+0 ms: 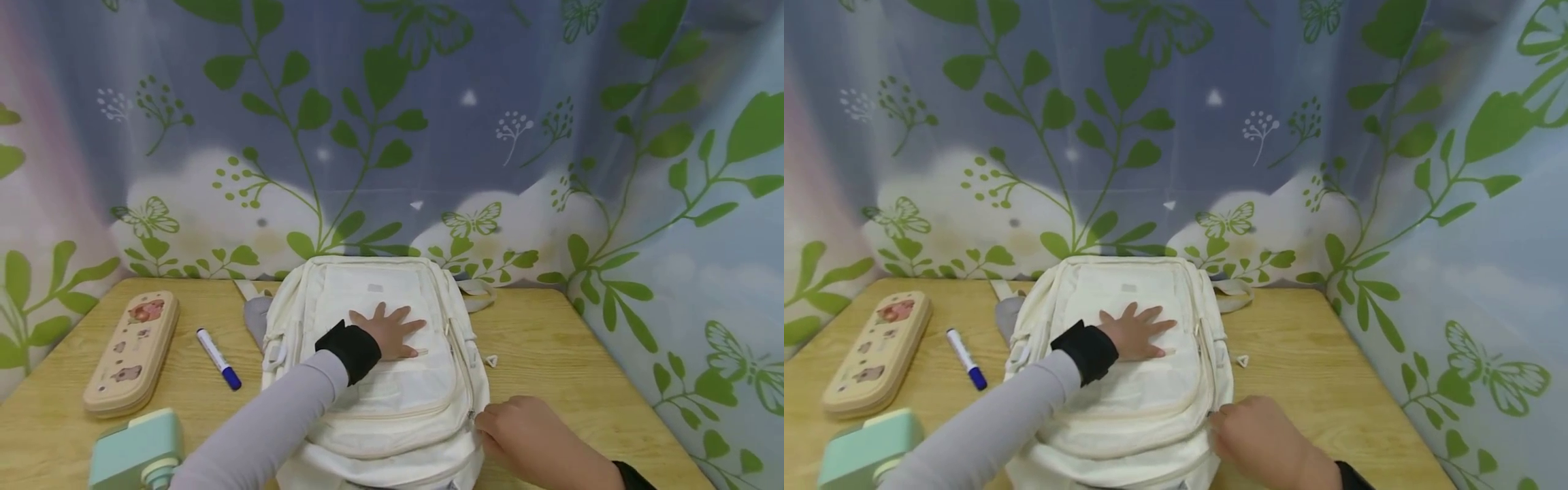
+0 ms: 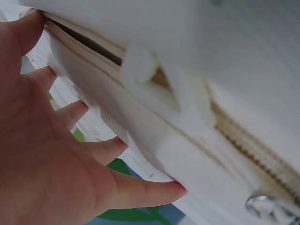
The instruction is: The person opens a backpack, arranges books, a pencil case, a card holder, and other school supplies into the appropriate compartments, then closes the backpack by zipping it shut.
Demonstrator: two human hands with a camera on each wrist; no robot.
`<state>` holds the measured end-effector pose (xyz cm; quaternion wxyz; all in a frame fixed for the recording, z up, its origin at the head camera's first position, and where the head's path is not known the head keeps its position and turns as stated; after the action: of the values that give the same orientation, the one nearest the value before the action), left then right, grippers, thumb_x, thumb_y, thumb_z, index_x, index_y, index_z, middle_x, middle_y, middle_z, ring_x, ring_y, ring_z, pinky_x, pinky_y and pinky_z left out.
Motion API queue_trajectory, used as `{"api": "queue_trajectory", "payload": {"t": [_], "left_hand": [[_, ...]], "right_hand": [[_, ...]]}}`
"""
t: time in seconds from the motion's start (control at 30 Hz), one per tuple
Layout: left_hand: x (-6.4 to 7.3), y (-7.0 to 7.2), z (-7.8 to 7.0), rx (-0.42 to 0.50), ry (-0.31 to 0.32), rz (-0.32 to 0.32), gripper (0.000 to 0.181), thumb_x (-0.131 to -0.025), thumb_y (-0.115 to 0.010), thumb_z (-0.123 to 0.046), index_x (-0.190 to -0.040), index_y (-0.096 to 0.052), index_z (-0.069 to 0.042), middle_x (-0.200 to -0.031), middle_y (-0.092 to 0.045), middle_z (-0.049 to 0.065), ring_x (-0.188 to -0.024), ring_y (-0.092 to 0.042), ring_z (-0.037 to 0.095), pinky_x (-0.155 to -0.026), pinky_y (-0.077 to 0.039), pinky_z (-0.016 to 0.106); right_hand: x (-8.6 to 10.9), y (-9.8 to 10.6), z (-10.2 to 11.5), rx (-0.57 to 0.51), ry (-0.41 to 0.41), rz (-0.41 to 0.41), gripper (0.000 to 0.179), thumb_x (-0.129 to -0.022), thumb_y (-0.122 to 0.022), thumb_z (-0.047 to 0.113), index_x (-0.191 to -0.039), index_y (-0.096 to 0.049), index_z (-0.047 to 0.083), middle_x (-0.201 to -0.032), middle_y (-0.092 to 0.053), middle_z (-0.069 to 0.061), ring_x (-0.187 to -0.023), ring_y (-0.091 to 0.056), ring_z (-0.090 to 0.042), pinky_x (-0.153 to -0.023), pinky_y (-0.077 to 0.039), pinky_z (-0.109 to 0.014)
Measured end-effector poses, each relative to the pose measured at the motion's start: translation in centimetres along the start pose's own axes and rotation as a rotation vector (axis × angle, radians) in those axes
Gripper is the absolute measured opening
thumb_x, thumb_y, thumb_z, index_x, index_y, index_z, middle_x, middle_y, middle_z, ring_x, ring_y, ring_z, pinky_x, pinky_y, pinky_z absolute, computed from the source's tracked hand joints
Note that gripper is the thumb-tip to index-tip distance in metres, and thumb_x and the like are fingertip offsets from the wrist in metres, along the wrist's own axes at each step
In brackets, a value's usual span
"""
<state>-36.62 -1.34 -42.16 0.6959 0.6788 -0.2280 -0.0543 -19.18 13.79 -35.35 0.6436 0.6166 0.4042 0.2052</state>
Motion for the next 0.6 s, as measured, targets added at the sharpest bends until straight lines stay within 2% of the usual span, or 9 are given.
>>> {"api": "queue_trajectory", "payload": {"t": [0.13, 0.2, 0.33, 0.43, 0.57, 0.6], "left_hand": [[-0.2, 0.2, 0.0, -0.001, 0.015, 0.001, 0.064, -0.088, -0.042, -0.064, -0.144, -0.014, -0.052, -0.157, -0.007, -0.015, -0.146, -0.009, 0.03, -0.099, -0.018, 0.073], [-0.3, 0.4, 0.1, -0.002, 0.024, -0.009, 0.064, -0.087, -0.044, -0.064, -0.144, -0.015, -0.052, -0.157, -0.007, -0.015, -0.146, -0.009, 0.03, -0.099, -0.018, 0.074], [-0.5, 0.4, 0.2, -0.017, 0.025, -0.019, 0.065, -0.087, -0.043, -0.064, -0.144, -0.014, -0.052, -0.157, -0.006, -0.014, -0.145, -0.009, 0.031, -0.099, -0.019, 0.074], [-0.5, 0.3, 0.0, -0.009, 0.029, -0.008, 0.065, -0.087, -0.044, -0.065, -0.143, -0.015, -0.052, -0.157, -0.007, -0.014, -0.145, -0.009, 0.031, -0.098, -0.019, 0.074], [-0.4, 0.1, -0.2, 0.0, 0.037, 0.011, 0.064, -0.087, -0.044, -0.064, -0.143, -0.015, -0.053, -0.157, -0.007, -0.015, -0.145, -0.009, 0.031, -0.099, -0.019, 0.074], [-0.4, 0.0, -0.2, 0.003, 0.037, 0.011, 0.064, -0.087, -0.045, -0.064, -0.143, -0.015, -0.053, -0.157, -0.007, -0.015, -0.145, -0.009, 0.03, -0.099, -0.019, 0.073]], "right_hand": [[-0.6, 0.8, 2.5, -0.027, 0.15, -0.04, 0.036, -0.073, -0.068, 0.007, -0.059, -0.039, 0.023, -0.051, -0.025, 0.015, -0.049, -0.013, 0.004, -0.049, -0.012, -0.009], [-1.3, 1.0, 3.7, -0.019, 0.213, -0.033, 0.033, -0.074, -0.07, 0.011, -0.062, -0.042, 0.023, -0.052, -0.03, 0.015, -0.049, -0.016, 0.004, -0.049, -0.013, -0.008], [-2.9, 0.6, 5.6, 0.013, 0.269, 0.037, 0.022, -0.08, -0.068, 0.017, -0.068, -0.051, 0.023, -0.056, -0.04, 0.016, -0.049, -0.028, 0.004, -0.05, -0.019, -0.009], [-3.9, 0.2, 7.2, 0.025, 0.324, 0.055, 0.016, -0.082, -0.067, 0.017, -0.072, -0.055, 0.023, -0.059, -0.043, 0.015, -0.05, -0.034, 0.003, -0.051, -0.023, -0.009], [-5.1, -0.2, 8.9, 0.003, 0.384, 0.051, 0.016, -0.081, -0.066, 0.017, -0.072, -0.054, 0.022, -0.06, -0.041, 0.015, -0.051, -0.033, 0.004, -0.052, -0.021, -0.007], [-5.3, -0.4, 9.2, -0.017, 0.387, 0.071, 0.014, -0.082, -0.065, 0.018, -0.073, -0.055, 0.022, -0.061, -0.042, 0.015, -0.052, -0.032, 0.005, -0.053, -0.021, -0.006]]}}
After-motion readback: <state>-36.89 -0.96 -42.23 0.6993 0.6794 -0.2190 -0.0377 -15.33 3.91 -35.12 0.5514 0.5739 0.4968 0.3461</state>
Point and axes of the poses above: each hand's wrist, its own x-axis away from the middle knuckle, its own y-axis out of the back of the hand, z = x × y, the point moved 7 cm from there along -x, towards the middle knuckle
